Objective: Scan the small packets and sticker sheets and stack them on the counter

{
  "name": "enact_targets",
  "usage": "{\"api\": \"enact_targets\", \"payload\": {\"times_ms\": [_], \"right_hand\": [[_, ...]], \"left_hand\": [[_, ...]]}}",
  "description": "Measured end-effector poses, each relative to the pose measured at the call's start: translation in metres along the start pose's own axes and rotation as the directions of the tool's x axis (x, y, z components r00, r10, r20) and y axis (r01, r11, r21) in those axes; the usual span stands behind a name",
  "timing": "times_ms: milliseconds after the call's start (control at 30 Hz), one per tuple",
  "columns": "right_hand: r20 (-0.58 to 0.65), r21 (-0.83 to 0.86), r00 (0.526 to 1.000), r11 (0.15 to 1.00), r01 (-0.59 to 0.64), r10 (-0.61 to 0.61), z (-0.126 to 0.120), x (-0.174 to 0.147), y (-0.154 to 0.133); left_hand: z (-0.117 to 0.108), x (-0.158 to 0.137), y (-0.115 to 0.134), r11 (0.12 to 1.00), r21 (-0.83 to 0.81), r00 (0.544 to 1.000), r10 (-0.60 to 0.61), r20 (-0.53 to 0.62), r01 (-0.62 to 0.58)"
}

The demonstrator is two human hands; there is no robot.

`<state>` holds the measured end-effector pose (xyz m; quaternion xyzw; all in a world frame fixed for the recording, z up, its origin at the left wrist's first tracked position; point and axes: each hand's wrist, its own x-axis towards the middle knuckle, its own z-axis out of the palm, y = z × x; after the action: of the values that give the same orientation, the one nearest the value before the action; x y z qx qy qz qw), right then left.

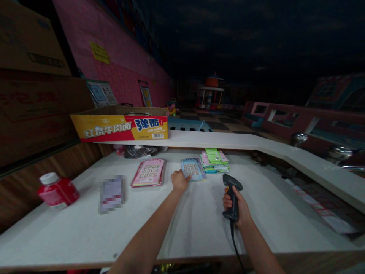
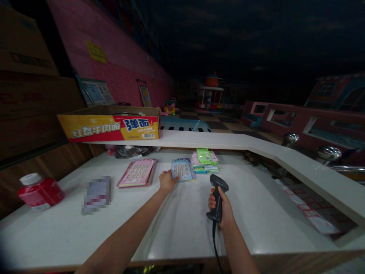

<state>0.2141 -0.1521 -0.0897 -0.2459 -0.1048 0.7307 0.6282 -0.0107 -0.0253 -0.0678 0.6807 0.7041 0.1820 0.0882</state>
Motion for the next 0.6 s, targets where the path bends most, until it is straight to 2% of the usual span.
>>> {"api": "enact_targets", "payload": {"times_ms": [100, 367, 500, 600], "right_hand": [[0.004, -0.008, 1.0, 1.0, -0.005, 0.005, 0.0, 0.0, 0.0], [0.003, -0.032, 1.0, 0.999, 0.022, -0.022, 0.0, 0.002, 0.0], [-0.003, -0.034, 1.0, 0.999, 0.01, -0.01, 0.001, 0.0, 0.0], [-0.017, -0.028, 1.0, 0.999, 0.016, -0.016, -0.001, -0.002, 0.001]], "left_hand": [[0.0, -0.007, 0.005, 0.997, 0.045, 0.997, 0.062, 0.037, -0.064], [0.002, -0.002, 0.023, 0.996, 0.049, 0.995, 0.07, 0.076, -0.073], [0.0, -0.006, 0.018, 0.994, 0.038, 0.994, 0.1, 0.055, -0.102], [-0.009, -0.014, 0.005, 0.992, 0.014, 0.992, 0.128, 0.01, -0.128]]}}
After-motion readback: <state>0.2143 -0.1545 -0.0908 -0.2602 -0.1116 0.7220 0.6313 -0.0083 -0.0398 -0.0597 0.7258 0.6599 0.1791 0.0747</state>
